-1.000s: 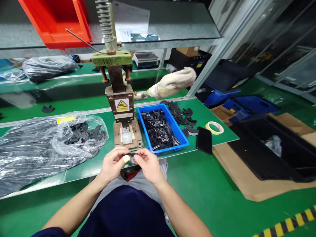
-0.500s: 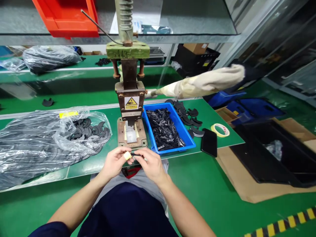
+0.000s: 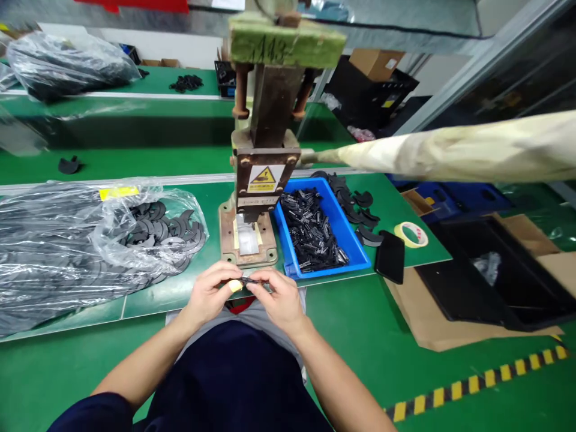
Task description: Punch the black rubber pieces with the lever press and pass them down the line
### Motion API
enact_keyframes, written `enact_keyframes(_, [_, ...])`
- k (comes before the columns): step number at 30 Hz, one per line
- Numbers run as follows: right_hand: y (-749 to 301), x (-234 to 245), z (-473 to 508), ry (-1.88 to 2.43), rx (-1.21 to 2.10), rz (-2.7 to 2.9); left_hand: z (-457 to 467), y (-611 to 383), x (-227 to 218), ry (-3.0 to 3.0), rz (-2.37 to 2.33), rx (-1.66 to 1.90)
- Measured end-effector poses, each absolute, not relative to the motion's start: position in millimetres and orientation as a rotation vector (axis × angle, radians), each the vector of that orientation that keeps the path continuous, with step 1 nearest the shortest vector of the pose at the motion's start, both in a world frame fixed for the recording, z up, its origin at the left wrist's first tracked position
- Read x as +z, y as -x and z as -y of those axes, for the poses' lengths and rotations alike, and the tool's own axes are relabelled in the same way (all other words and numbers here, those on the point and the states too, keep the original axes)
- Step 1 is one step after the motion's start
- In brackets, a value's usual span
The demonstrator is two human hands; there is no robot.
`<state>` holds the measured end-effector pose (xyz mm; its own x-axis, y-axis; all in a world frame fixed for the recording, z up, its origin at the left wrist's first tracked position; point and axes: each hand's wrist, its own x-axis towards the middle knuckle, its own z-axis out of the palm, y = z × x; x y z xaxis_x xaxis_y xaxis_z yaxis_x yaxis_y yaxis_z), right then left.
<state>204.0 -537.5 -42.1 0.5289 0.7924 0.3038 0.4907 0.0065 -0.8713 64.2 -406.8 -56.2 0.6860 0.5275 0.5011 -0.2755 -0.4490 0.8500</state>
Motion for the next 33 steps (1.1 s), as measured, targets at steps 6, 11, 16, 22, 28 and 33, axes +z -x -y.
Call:
enact_keyframes(6, [-199.1, -54.0, 536.5, 1.671, 0.444, 1.024, 403.1, -59.1, -68.5, -1.773, -0.231, 0.891])
enact_keyframes(11, [-195.7, -57.3, 532.1, 1.661, 0.532, 0.924, 400.4, -58.6, -72.8, -1.733, -0.253, 0.878])
enact_keyframes(16, [-192.1, -57.7, 524.5, 1.571, 0.644, 0.812, 399.0, -58.8, -72.7, -1.725, -0.243, 0.916])
enact_keyframes(22, [-190.8, -63.6, 522.8, 1.438, 0.797, 0.668, 401.0, -59.4, -66.7, -1.762, -0.258, 0.926])
enact_keyframes(28, [-188.5, -66.8, 528.1, 1.226, 1.003, 0.509, 415.8, -59.4, -58.1, -1.803, -0.263, 0.880])
enact_keyframes(33, [-197.4, -53.2, 541.4, 1.016, 1.305, 0.432, 417.5, -54.0, -42.9, -1.863, -0.165, 0.913])
